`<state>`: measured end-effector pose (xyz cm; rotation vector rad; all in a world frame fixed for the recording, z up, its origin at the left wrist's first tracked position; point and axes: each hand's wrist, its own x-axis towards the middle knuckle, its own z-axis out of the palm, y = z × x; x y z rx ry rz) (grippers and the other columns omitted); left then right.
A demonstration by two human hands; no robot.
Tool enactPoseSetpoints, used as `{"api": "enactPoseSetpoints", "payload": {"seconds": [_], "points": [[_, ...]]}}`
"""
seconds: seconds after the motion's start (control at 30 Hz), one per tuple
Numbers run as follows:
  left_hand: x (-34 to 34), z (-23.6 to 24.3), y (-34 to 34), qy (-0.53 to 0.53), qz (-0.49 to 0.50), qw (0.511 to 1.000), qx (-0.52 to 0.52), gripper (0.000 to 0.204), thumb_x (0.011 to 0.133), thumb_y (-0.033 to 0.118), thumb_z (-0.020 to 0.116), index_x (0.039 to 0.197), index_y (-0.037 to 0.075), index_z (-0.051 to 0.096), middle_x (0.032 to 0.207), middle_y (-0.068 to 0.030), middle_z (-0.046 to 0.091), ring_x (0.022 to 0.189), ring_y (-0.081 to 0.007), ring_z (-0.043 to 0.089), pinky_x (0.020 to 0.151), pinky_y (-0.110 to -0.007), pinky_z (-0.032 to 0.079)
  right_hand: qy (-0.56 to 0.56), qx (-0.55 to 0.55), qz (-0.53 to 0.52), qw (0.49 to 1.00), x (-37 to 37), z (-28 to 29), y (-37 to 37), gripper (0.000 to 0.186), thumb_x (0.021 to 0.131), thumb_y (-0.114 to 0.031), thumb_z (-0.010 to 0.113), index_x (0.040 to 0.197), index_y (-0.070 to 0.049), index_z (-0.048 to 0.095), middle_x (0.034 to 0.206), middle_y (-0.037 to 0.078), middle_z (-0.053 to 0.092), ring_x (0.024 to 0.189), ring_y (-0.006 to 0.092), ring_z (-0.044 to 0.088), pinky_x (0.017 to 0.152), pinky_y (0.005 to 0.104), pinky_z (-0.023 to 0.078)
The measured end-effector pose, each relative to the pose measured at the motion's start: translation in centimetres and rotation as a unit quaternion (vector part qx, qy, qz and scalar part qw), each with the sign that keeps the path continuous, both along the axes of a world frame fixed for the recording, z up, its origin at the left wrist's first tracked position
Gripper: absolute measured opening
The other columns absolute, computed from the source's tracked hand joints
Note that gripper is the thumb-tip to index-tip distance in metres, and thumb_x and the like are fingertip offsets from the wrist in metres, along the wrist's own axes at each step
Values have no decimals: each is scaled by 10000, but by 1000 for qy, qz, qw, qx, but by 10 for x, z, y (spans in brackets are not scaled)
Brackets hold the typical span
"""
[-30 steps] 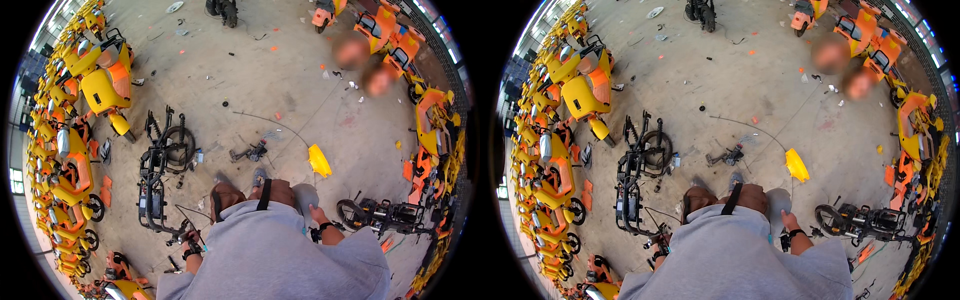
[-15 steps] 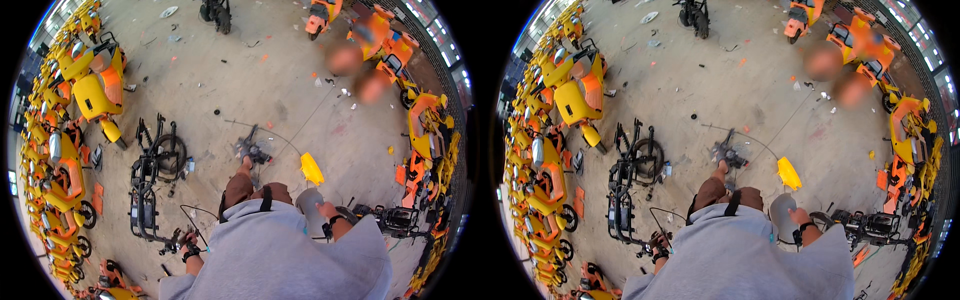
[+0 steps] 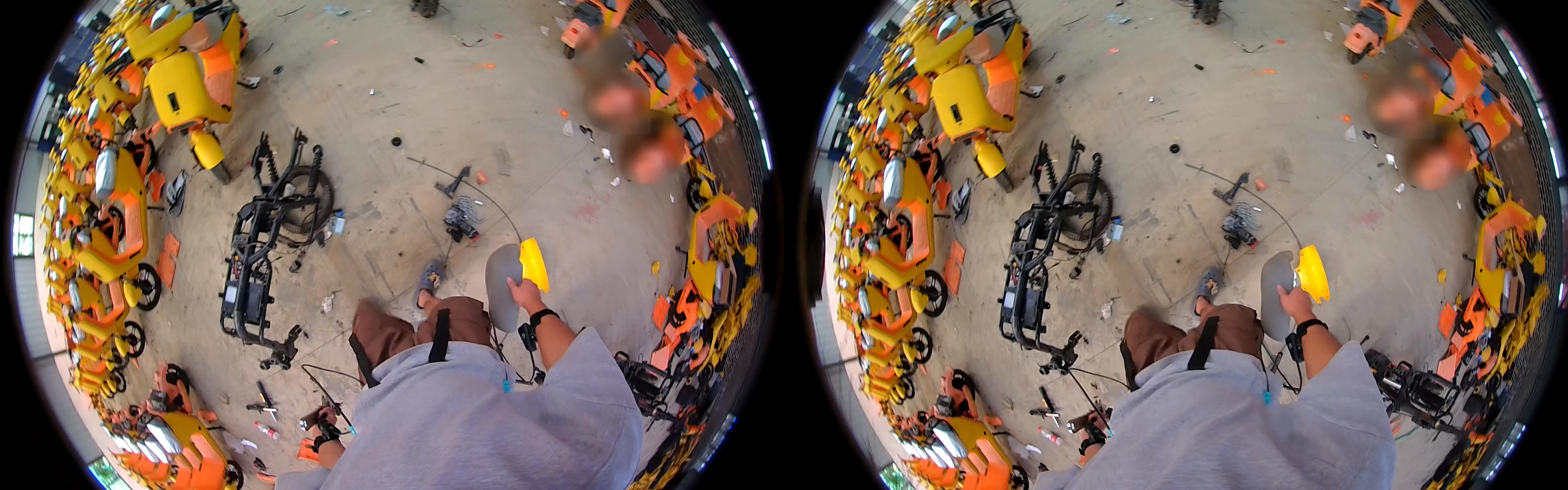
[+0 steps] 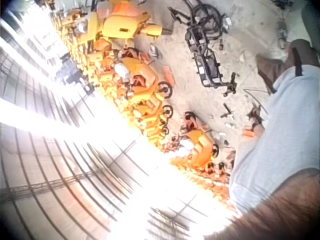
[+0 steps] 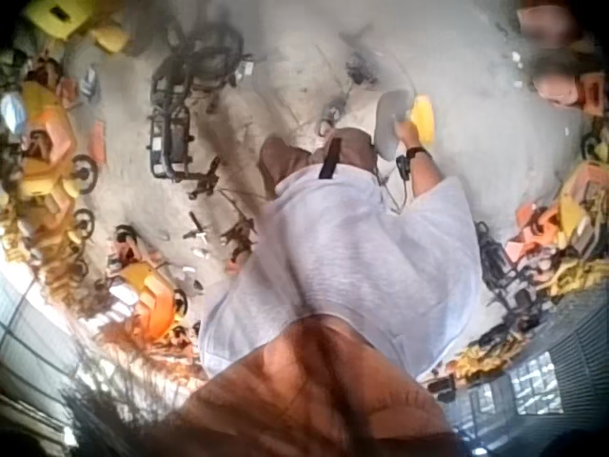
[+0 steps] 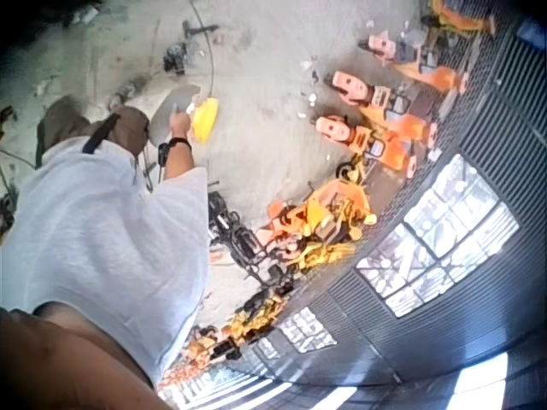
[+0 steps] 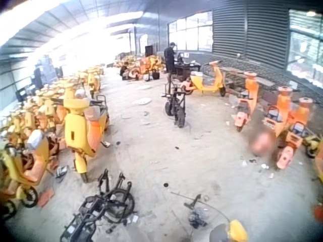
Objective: The person uses a wrench and pliers to loosen and remove a bolt from the rear suspension area of a scooter frame. They manipulate the tools to detach a component from the frame.
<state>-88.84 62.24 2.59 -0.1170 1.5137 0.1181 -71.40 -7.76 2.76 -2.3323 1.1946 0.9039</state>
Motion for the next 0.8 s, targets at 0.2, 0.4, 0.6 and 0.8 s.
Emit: {"api": "enactPoseSetpoints", "payload": {"seconds": [0.2, 0.4, 0.6, 0.8], "points": [[-47, -5, 36, 60, 0, 998, -7, 116, 763, 12, 624, 784, 21, 510, 674, -55, 470, 516, -147, 424, 452, -226, 393, -86, 50, 18, 995, 128, -58, 92, 733, 868, -597, 497, 1119, 83, 605, 1181, 302, 578, 1122, 423, 550, 966, 459, 427], [-54, -23, 33, 21, -209, 971, 117, 224, 910, 196, 528, 760, 31, 527, 503, -3, 406, 413, -139, 386, 420, -244, 382, -178, 163, -216, 946, 187, -171, 142, 687, 889, -677, 407, 974, -29, 621, 825, 108, 626, 590, 228, 563, 489, 353, 441], [-57, -32, -3, 80, -338, 934, 86, 262, 888, 330, 531, 740, 114, 522, 565, -10, 444, 421, -183, 431, 369, -317, 347, -159, 368, -541, 739, 126, -285, 261, 609, 885, -736, 322, 912, -169, 542, 663, 0, 499, 547, 157, 447, 477, 306, 368], [-33, -111, -90, 183, -580, 767, 203, 343, 838, 387, 651, 888, 49, 631, 707, -85, 590, 695, -169, 584, 734, -308, 481, -104, 396, -613, 675, 14, -391, 313, 666, 909, -720, 248, 1067, -167, 583, 667, -2, 524, 471, 190, 323, 432, 327, 310]]}}
